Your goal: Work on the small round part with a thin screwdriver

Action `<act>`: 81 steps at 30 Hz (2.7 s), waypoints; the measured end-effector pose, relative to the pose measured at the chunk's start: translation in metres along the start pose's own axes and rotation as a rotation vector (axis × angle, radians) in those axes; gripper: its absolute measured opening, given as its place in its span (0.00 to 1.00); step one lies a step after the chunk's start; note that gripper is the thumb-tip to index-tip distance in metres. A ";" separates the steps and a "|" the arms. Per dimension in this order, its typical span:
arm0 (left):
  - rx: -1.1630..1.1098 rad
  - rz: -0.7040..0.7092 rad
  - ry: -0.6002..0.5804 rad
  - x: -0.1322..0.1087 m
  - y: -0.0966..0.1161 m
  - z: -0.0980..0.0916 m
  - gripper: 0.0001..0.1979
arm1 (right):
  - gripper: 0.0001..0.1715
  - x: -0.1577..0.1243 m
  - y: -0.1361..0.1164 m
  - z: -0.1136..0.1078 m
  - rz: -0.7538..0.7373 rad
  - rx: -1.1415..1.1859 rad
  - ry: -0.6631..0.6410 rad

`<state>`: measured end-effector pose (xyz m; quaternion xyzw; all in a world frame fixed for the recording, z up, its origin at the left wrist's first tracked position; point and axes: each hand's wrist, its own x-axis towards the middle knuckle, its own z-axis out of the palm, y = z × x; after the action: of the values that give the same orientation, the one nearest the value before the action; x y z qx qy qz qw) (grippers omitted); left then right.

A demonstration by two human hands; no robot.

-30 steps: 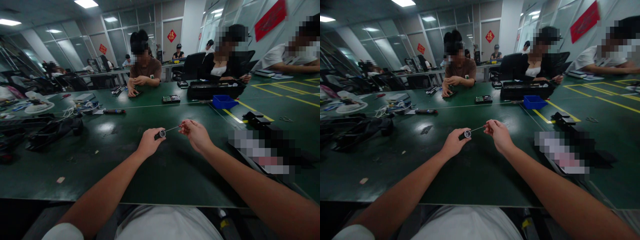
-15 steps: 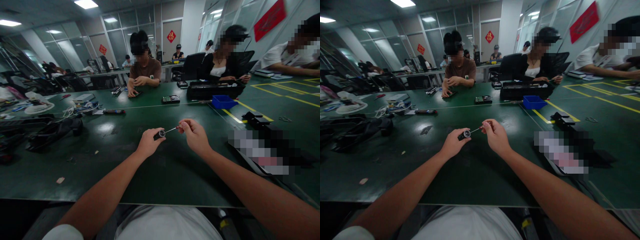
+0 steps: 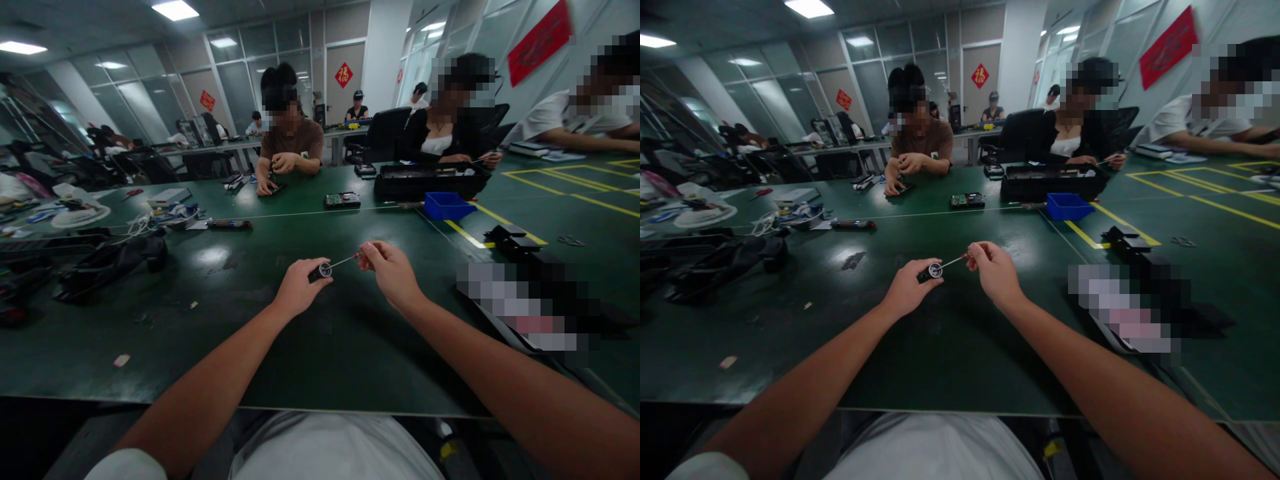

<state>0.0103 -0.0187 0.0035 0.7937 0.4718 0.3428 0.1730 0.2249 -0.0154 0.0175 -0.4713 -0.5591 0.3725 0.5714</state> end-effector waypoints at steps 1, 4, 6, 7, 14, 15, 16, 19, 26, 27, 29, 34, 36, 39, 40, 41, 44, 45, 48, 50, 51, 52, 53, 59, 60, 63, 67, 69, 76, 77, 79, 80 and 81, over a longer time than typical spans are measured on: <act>0.000 -0.001 0.005 0.000 0.000 0.000 0.20 | 0.18 0.001 0.001 0.000 0.005 -0.019 0.000; 0.000 -0.010 0.015 0.000 0.001 0.001 0.20 | 0.21 0.003 0.004 -0.002 0.009 -0.083 0.013; -0.001 -0.015 0.016 0.001 0.001 0.001 0.20 | 0.22 0.004 0.005 -0.003 0.014 -0.103 0.026; -0.002 -0.016 0.015 0.001 0.001 0.001 0.20 | 0.22 0.003 0.005 -0.003 0.010 -0.112 0.029; 0.013 -0.024 0.007 0.000 0.001 0.000 0.20 | 0.23 -0.008 -0.014 -0.006 -0.115 -0.378 0.050; 0.017 -0.021 0.005 0.000 0.000 0.001 0.20 | 0.22 -0.009 -0.016 -0.006 -0.147 -0.384 0.035; 0.019 -0.017 0.003 0.000 0.000 0.001 0.19 | 0.19 -0.011 -0.018 -0.006 -0.182 -0.381 0.007; 0.020 -0.016 -0.001 0.000 -0.002 0.001 0.19 | 0.11 -0.015 -0.018 -0.005 -0.299 -0.370 -0.135; 0.011 -0.018 -0.020 0.000 -0.002 0.003 0.19 | 0.16 -0.018 -0.022 -0.004 -0.327 -0.507 -0.169; 0.008 -0.014 -0.025 0.000 -0.002 0.003 0.19 | 0.16 -0.018 -0.022 -0.004 -0.323 -0.509 -0.149; 0.003 -0.009 -0.023 0.000 -0.002 0.003 0.19 | 0.14 -0.019 -0.022 -0.003 -0.322 -0.478 -0.123; 0.008 -0.033 0.003 0.000 -0.004 0.004 0.19 | 0.10 -0.021 -0.016 0.002 -0.281 -0.319 -0.092; 0.001 -0.034 -0.021 0.000 -0.003 0.003 0.18 | 0.11 -0.019 -0.013 0.005 -0.225 -0.192 -0.070; -0.026 0.009 -0.048 0.000 0.001 0.002 0.18 | 0.14 -0.010 -0.006 0.005 -0.062 0.059 -0.016; -0.030 0.027 -0.044 0.000 0.001 0.001 0.18 | 0.15 -0.006 -0.004 0.004 0.035 0.161 0.001; -0.031 0.041 -0.035 0.000 0.002 0.001 0.18 | 0.16 -0.002 -0.001 0.002 0.140 0.259 -0.013; -0.012 0.054 -0.026 0.000 0.001 0.001 0.17 | 0.16 0.006 0.007 -0.001 0.259 0.380 -0.012; -0.004 0.049 -0.035 0.001 0.001 0.001 0.17 | 0.16 0.007 0.008 0.000 0.245 0.374 0.006; 0.001 0.028 -0.056 0.001 0.000 0.002 0.18 | 0.16 0.003 0.009 0.002 0.121 0.275 0.048; -0.001 0.012 -0.049 0.001 0.000 0.002 0.18 | 0.16 -0.001 0.006 0.004 0.019 0.180 0.052; -0.002 0.007 -0.044 0.000 0.001 0.002 0.19 | 0.16 -0.004 0.004 0.005 -0.028 0.139 0.053; -0.003 0.004 -0.041 0.000 0.001 0.001 0.18 | 0.15 -0.005 0.002 0.006 -0.066 0.104 0.054; -0.004 0.002 -0.042 0.000 0.001 0.001 0.18 | 0.14 -0.007 0.000 0.006 -0.093 0.075 0.053; 0.000 0.002 -0.045 0.000 0.001 0.002 0.19 | 0.11 -0.012 -0.008 0.006 -0.165 -0.057 0.024; 0.000 -0.002 -0.046 0.000 0.000 0.002 0.19 | 0.12 -0.012 -0.008 0.006 -0.172 -0.071 0.020; -0.006 -0.013 -0.038 0.000 -0.001 0.003 0.19 | 0.13 -0.011 -0.007 0.006 -0.196 -0.105 0.018; -0.007 -0.011 -0.033 0.001 -0.003 0.004 0.19 | 0.16 -0.012 -0.010 0.003 -0.212 -0.151 0.015; 0.004 -0.002 -0.043 0.001 -0.004 0.004 0.19 | 0.17 -0.013 -0.015 0.001 -0.199 -0.232 -0.014; 0.011 0.001 -0.052 0.000 -0.004 0.003 0.19 | 0.12 -0.018 -0.021 -0.001 -0.284 -0.373 -0.084; 0.009 0.002 -0.053 0.000 -0.003 0.003 0.19 | 0.11 -0.018 -0.020 -0.001 -0.289 -0.373 -0.101; 0.005 0.002 -0.058 0.000 -0.002 0.003 0.18 | 0.12 -0.018 -0.018 -0.001 -0.282 -0.399 -0.110; 0.004 0.001 -0.063 0.000 -0.001 0.003 0.18 | 0.14 -0.018 -0.017 -0.001 -0.273 -0.416 -0.103; 0.006 0.001 -0.069 0.000 -0.001 0.003 0.18 | 0.15 -0.018 -0.015 -0.001 -0.263 -0.429 -0.089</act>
<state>0.0120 -0.0183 0.0011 0.8058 0.4663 0.3137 0.1869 0.2226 -0.0366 0.0273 -0.4879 -0.7065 0.1882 0.4768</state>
